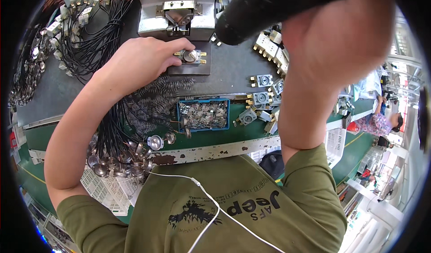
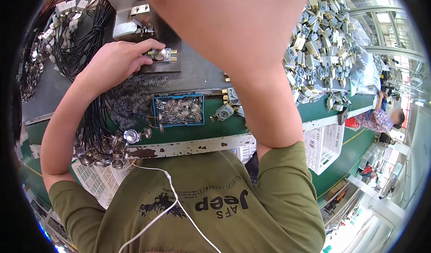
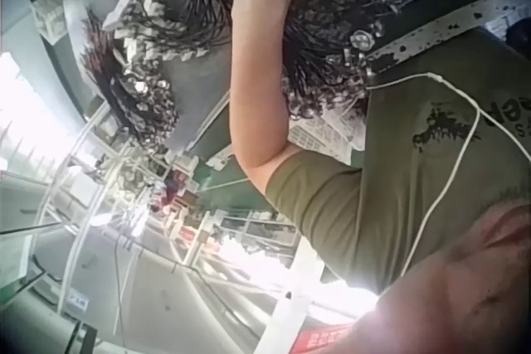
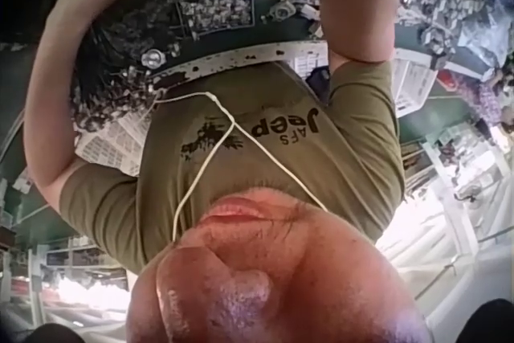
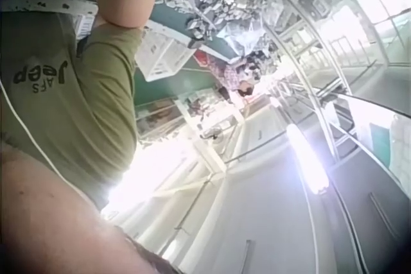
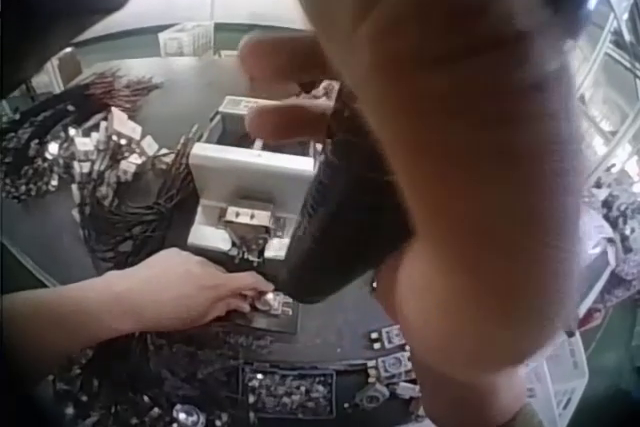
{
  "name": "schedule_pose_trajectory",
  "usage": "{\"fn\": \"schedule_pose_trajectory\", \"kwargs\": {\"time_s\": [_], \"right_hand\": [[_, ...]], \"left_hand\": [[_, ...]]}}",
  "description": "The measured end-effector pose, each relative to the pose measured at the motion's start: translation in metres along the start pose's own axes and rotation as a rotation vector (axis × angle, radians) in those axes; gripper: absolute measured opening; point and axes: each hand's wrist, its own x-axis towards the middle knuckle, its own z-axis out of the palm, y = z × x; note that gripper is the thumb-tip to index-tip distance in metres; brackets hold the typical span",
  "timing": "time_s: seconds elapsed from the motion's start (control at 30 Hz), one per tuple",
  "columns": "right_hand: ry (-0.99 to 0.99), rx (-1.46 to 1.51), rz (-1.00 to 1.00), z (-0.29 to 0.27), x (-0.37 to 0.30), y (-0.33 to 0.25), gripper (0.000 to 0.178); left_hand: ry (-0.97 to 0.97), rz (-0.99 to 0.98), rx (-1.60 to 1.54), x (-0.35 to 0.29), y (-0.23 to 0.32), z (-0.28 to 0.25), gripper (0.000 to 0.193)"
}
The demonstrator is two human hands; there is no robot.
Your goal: Assembling small electronic components using a pneumatic screwdriver on a production line.
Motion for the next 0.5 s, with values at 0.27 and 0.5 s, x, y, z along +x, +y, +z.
{"fn": "schedule_pose_trajectory", "kwargs": {"time_s": [0.27, 0.5], "right_hand": [[0.012, 0.016, 0.023, 0.043, 0.009, -0.005, 0.036], [0.080, 0.181, -0.024, 0.087, 0.010, -0.004, 0.027]], "left_hand": [[0.019, 0.003, 0.011, -0.002, 0.002, 0.000, 0.029], [-0.075, -0.072, 0.001, 0.000, 0.006, -0.004, 0.031]]}}
